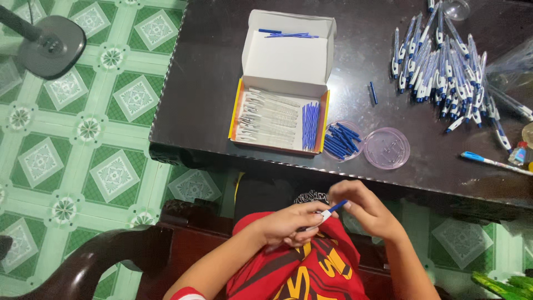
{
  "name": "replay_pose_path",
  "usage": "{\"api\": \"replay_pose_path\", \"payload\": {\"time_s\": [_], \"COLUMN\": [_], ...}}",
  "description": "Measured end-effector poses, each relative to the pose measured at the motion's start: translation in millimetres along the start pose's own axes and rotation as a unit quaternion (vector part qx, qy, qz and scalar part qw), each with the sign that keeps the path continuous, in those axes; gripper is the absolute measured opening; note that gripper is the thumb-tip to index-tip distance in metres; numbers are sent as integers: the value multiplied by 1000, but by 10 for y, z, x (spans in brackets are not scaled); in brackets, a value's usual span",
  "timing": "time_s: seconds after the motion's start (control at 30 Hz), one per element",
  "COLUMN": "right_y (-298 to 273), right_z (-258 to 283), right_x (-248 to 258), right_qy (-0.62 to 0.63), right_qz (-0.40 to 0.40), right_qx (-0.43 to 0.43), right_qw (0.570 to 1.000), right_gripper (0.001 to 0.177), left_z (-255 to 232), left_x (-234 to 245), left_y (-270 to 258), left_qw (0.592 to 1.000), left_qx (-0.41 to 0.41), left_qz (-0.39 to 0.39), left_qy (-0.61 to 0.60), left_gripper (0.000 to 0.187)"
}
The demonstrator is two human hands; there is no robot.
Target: The person assembles blue ballpoint pens by inserting refill cartridges into pen barrels. They pick up a refill from a plastic container and a barrel from a pile on the table, insert the refill into the barrel, and place the assembled pen into a cardboard box. This process is repeated multiple times.
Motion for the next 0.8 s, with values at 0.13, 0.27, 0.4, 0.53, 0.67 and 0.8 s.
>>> {"api": "replay_pose_path", "payload": {"time_s": [0.13, 0.27, 0.4, 0.53, 0.67, 0.8], "right_y": [23, 21, -35, -46, -46, -114], "right_z": [-147, -337, -508, -567, -548, -431], "right_x": [20, 90, 160, 140, 49, -36], "right_qy": [-195, -271, -248, -243, -294, -313], "right_qz": [14, -43, -83, -69, -18, 55], "right_qx": [-82, -118, -162, -144, -78, -92], "right_qw": [977, 954, 951, 957, 952, 944], "right_gripper": [60, 34, 47, 47, 40, 32], "left_z": [-184, -303, -412, -459, -361, -291], "left_x": [210, 76, -29, -102, 85, 189], "left_y": [6, 7, -89, -96, -32, -24], "left_qw": [916, 676, 498, 483, 618, 856], "left_qx": [-64, -86, -247, -281, -177, -10], "left_qz": [-133, -187, -284, -287, -260, -196], "left_qy": [374, 708, 781, 778, 720, 479], "left_gripper": [37, 32, 15, 11, 22, 27]}}
Point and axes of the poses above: each hand's wrist, its own y-axis towards the middle knuckle, its own x-axis out of the back of the hand, z = x × y, the point moved 8 cm from there along y, towards the middle knuckle, and after that the axes turned 8 degrees about y, right-handed, at the moved point
